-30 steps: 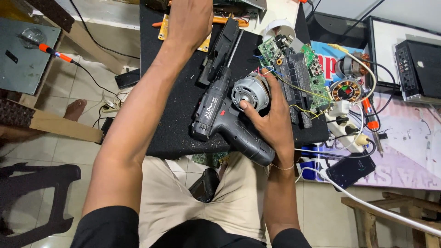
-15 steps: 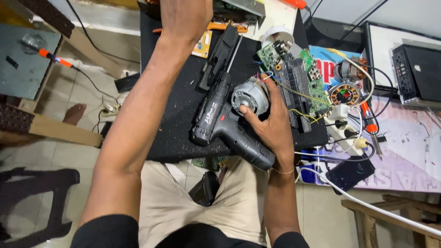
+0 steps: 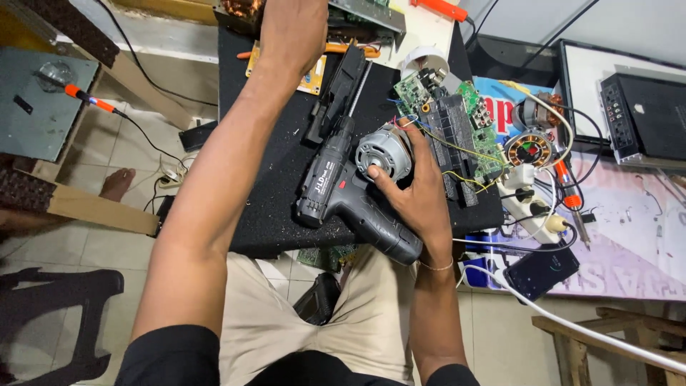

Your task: The person is disassembling an electronic device, using pliers on wires and a power screwdriver to remove a motor and circuit boards for inspection.

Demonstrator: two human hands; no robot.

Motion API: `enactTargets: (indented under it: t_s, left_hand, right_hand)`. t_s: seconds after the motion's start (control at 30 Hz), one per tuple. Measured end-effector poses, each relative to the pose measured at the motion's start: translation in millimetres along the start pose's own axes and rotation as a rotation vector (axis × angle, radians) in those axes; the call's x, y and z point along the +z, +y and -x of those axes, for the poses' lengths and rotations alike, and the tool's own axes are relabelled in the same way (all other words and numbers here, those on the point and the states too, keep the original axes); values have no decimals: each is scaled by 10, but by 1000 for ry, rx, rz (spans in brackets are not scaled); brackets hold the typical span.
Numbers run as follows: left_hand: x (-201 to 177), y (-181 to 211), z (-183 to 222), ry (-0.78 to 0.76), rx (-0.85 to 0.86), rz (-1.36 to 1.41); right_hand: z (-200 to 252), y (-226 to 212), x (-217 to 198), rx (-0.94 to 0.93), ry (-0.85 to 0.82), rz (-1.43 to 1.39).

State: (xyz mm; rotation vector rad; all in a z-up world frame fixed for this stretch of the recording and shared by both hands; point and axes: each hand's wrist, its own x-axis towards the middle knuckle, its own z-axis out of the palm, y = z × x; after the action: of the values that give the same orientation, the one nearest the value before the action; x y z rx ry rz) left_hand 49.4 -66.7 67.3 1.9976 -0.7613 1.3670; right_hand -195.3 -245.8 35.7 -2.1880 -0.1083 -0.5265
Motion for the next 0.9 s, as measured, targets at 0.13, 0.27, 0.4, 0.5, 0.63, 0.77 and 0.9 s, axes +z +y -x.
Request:
enactTargets:
  t_s: [0.13, 0.27, 0.4, 0.5, 0.63, 0.77, 0.9]
  left_hand:
    - [23, -52, 157, -5, -35, 22]
    - [91, -328, 873, -10, -71, 44]
    - [-81, -390, 1039, 0, -93, 63]
    - [-223, -403, 1176, -4, -117, 78]
    - [-427, -424, 1296, -16, -146, 92]
    - [-599, -451, 1344, -13, -174, 105]
    - [-292, -143, 439, -18, -210, 122]
  right_hand:
    - [10, -9, -5, 12, -11, -19]
    - [20, 29, -5, -3, -8, -11]
    - [21, 39, -4, 9, -12, -15]
    - [24, 60, -1, 5, -11, -20]
    - [26, -5, -3, 8, -16, -34]
    - [31, 66, 6, -4, -6, -26]
    - [38, 23, -4, 3, -15, -30]
